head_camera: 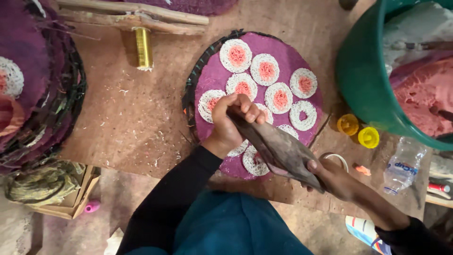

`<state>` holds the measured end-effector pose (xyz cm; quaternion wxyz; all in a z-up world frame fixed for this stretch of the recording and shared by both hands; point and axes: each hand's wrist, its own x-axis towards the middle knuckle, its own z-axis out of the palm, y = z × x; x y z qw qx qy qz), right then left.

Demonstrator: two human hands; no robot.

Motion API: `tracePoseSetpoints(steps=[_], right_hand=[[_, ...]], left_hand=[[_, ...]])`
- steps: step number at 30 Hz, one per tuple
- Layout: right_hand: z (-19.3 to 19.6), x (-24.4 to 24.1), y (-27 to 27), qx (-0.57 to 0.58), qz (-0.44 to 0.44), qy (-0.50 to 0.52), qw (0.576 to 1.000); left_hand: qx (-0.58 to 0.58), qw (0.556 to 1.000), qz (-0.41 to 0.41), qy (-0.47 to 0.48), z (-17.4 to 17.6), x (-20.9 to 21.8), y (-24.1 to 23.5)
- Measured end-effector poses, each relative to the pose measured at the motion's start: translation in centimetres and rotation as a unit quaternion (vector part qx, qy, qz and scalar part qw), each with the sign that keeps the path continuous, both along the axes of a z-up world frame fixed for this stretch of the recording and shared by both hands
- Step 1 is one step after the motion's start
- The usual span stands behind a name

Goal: The person uses a wooden tool to apply white paste onto circular objects arranged on a purple mat, then uses a cylindrical tool to apply pink paste into the center of each circle. The person repeats this process for multiple items.

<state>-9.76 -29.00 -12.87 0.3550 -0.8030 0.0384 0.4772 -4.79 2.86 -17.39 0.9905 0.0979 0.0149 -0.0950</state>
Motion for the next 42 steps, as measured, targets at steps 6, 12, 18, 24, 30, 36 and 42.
tracePoseSetpoints(steps=[6,12,18,24,30,36,42], right_hand=[[0.5,-0.7,1.0,-0.029,0.039,-0.021,0.999],[0.5,-0.6,0.1,-0.091,0.057,-0.06,0.992],[1.4,-0.1,-1.6,-0.022,0.017,-0.11,0.994],[1.6,1.2,-6.4,0.066,-0.122,0.034,0.99],[-1.3,2.2,-8.4,0.027,-0.044,-0.016,0.999],[-1.6,2.8,-6.9,-0.077,-0.03,-0.126,0.989],[-0.5,3.3,-7.5,-0.001,-0.041,-0.008,0.999]], left_hand=[[0.016,1.0,0.008,0.021,-1.1,-0.2,0.2],[0.011,1.0,0.0,0.017,-0.7,-0.2,-0.4],[0.011,0.997,-0.008,-0.072,2.3,2.5,-0.7],[-0.036,0.994,-0.056,-0.083,3.9,4.7,-4.7],[-0.013,0.999,-0.04,-0.029,1.3,6.4,-7.7],[0.015,0.999,-0.03,-0.015,-0.9,7.6,-8.5],[0.032,0.999,-0.012,0.024,-0.9,7.0,-9.1]])
